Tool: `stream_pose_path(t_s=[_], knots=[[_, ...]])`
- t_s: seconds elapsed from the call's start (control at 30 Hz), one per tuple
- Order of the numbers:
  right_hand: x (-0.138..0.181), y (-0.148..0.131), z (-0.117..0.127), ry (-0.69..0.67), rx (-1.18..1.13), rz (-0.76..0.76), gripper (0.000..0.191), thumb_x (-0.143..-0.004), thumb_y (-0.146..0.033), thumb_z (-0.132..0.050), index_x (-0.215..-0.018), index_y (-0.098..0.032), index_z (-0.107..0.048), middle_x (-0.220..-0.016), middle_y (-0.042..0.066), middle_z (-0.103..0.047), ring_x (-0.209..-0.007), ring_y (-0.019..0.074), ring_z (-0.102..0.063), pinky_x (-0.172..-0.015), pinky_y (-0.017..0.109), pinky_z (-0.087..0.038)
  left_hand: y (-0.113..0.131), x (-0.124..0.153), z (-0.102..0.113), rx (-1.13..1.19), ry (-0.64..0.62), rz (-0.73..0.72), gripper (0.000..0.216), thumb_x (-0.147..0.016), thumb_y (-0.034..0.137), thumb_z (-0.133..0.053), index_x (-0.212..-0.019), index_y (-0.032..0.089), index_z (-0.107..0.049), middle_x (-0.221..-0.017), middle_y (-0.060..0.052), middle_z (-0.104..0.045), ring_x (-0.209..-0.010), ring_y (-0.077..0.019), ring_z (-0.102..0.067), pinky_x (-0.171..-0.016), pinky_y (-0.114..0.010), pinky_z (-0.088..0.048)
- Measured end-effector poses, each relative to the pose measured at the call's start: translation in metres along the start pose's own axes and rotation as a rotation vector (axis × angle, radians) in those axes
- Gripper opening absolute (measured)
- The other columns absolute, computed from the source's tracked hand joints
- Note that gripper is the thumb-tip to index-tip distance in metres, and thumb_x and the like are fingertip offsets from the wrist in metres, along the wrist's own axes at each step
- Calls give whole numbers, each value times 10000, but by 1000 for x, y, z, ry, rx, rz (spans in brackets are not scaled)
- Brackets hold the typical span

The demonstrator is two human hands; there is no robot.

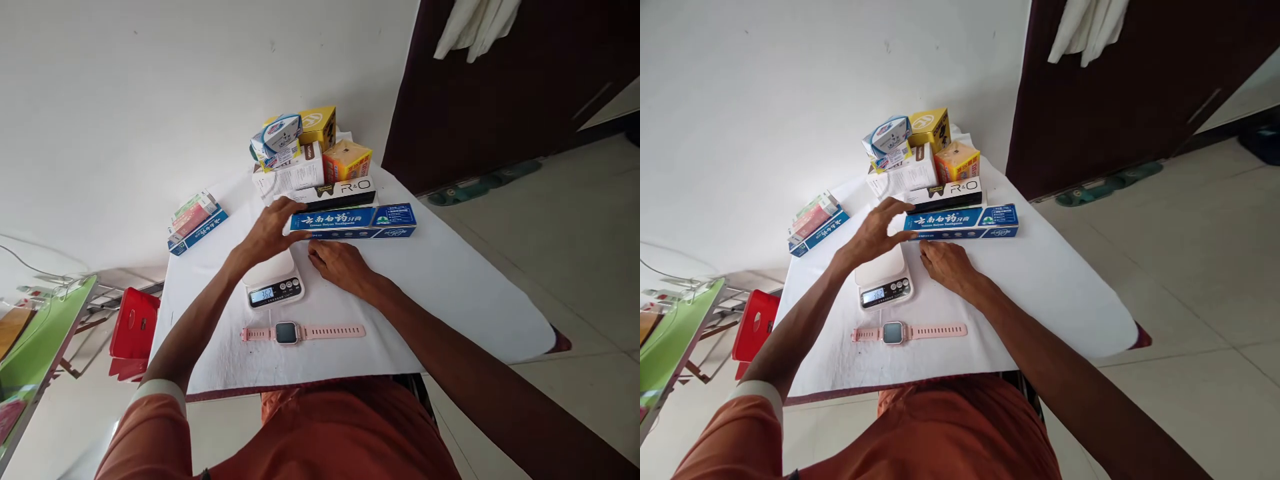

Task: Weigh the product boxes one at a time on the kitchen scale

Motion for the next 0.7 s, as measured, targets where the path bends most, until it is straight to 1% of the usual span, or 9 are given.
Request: stream_pose_path(t_s=[0.03, 0.1, 0.2, 0.27, 0.33, 0.43, 0.53, 0.6, 0.7], knots=[[0, 0, -1, -2, 13, 4, 285, -1045, -234, -404, -1167, -157, -650, -1058, 113, -768, -923, 245, -718, -693, 307, -405, 9, -8, -12, 11, -36, -33, 405, -990, 402, -606, -1348, 214, -575, -1279, -131, -630, -1168, -268, -633, -1004, -440, -531], [-1, -1, -2, -10, 45, 16, 318, -1044, -226, -390, -1205, -139, -651, -1090, 141, -767, -941, 257, -726, -700, 314, -426, 18, -23, -34, -2, -100, -75, 410, -987, 334, -599, -1372, 202, -555, -1307, -145, -617, -1197, -280, -623, -1015, -446, -530], [-2, 0, -7, -37, 73, 19, 359, -1041, -226, -375, -1220, -111, -664, -1101, 184, -764, -944, 281, -733, -690, 327, -450, 19, -42, -62, -75, -176, -82, 488, -945, 298, -653, -1400, 181, -521, -1329, -163, -601, -1243, -311, -592, -1039, -476, -514], [-2, 1, -8, -42, 64, 25, 369, -1038, -223, -375, -1225, -113, -674, -1093, 189, -767, -946, 291, -735, -687, 334, -463, 18, -52, -73, -129, -204, -69, 505, -917, 304, -694, -1379, 175, -533, -1312, -167, -598, -1233, -329, -582, -1032, -493, -507], [-2, 0, -8, -35, 56, 40, 381, -1036, -206, -365, -1235, -118, -679, -1081, 191, -769, -946, 298, -737, -692, 341, -474, 17, -59, -77, -181, -214, -51, 478, -895, 302, -720, -1327, 165, -570, -1283, -172, -595, -1200, -340, -580, -1014, -502, -503], [-2, -2, -8, -40, 65, 53, 394, -1037, -192, -357, -1228, -102, -690, -1042, 204, -771, -917, 307, -744, -695, 349, -487, 20, -61, -77, -220, -222, -32, 452, -848, 281, -767, -1251, 148, -612, -1241, -172, -598, -1167, -346, -575, -998, -499, -496], [-2, -3, -7, -57, 77, 44, 391, -1039, -201, -368, -1185, -89, -713, -1019, 220, -770, -927, 315, -746, -713, 355, -499, 26, -56, -70, -182, -200, -30, 455, -826, 268, -783, -1237, 167, -616, -1223, -149, -603, -1165, -332, -566, -999, -488, -489], [-2, -3, -6, -60, 78, 34, 385, -1040, -205, -370, -1172, -90, -713, -1035, 222, -766, -943, 318, -746, -717, 359, -500, 32, -51, -58, -156, -153, -32, 464, -831, 267, -775, -1256, 189, -607, -1234, -136, -599, -1168, -322, -555, -1002, -488, -483], [-1, -3, -4, -31, 52, 47, 353, -1040, -205, -379, -1241, -122, -658, -1079, 182, -762, -933, 291, -742, -692, 342, -481, 40, -38, -25, -135, -28, -21, 454, -869, 324, -747, -1281, 211, -593, -1257, -126, -589, -1168, -310, -540, -1008, -488, -480]])
Point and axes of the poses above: each hand's wrist, its own x-axis away from the middle knuckle, its own z-axis out of the back of the hand, y = z × x, the point moved 9 cm from there along -x, towards the middle knuckle
